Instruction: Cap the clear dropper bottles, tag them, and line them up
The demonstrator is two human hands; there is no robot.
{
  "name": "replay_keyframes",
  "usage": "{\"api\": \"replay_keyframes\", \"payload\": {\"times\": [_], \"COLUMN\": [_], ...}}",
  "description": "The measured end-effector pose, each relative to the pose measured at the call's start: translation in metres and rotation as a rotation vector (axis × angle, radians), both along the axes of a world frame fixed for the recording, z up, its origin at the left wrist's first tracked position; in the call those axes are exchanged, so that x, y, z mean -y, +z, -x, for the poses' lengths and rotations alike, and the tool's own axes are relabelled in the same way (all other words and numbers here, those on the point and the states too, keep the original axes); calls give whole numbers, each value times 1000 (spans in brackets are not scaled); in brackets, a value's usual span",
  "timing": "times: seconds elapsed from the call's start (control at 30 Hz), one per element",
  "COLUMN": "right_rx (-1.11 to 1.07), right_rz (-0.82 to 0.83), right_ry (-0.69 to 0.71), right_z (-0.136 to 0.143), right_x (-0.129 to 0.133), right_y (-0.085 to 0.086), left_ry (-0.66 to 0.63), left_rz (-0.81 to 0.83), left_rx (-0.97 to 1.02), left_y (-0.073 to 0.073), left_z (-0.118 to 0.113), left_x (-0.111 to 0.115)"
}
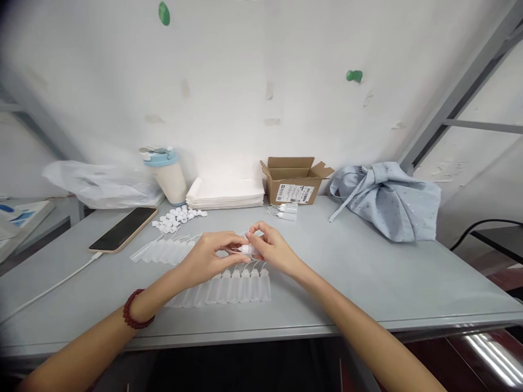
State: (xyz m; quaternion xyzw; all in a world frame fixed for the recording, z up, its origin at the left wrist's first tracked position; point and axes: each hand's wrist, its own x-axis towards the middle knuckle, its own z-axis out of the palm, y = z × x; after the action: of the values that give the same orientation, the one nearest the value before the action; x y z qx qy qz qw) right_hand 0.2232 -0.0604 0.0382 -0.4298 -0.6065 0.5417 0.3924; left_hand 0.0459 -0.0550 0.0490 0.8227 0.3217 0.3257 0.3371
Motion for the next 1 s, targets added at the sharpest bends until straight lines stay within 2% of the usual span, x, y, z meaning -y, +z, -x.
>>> {"api": "replay_keyframes", "payload": {"times": [0.13,0.23,0.3,0.43,0.5,0.57,0.7,0.77,0.87,1.0], "right_rx": [22,53,61,24,21,19,46,75,115,131], "right_rz": [-63,-106,-113,-90,-75,-69,-110,-126,-113,-47], "right_ry": [-55,-85,-97,-91,-74,-67,-89,-95,-99,-65], "right_z": [2,2,2,1,1,1,2,3,4,5], "right_x": [-1,-1,-1,-1,-2,-2,-1,1,3,3], "right_y": [-4,-8,-9,-8,-7,-7,-8,-8,-7,-6], "left_ry": [21,27,16,60,72,51,-10,-32,-47,-54], "left_rz": [378,469,422,78,-6,87,391,446,399,130], "left_rx": [-20,-41,-33,-36,-40,-38,-53,-49,-59,-96], "left_y": [9,10,7,1,0,1,4,5,5,5], "left_z": [0,0,0,-1,-1,-1,1,2,3,3], "left_x": [0,1,1,2,1,0,-3,-3,-1,2]}}
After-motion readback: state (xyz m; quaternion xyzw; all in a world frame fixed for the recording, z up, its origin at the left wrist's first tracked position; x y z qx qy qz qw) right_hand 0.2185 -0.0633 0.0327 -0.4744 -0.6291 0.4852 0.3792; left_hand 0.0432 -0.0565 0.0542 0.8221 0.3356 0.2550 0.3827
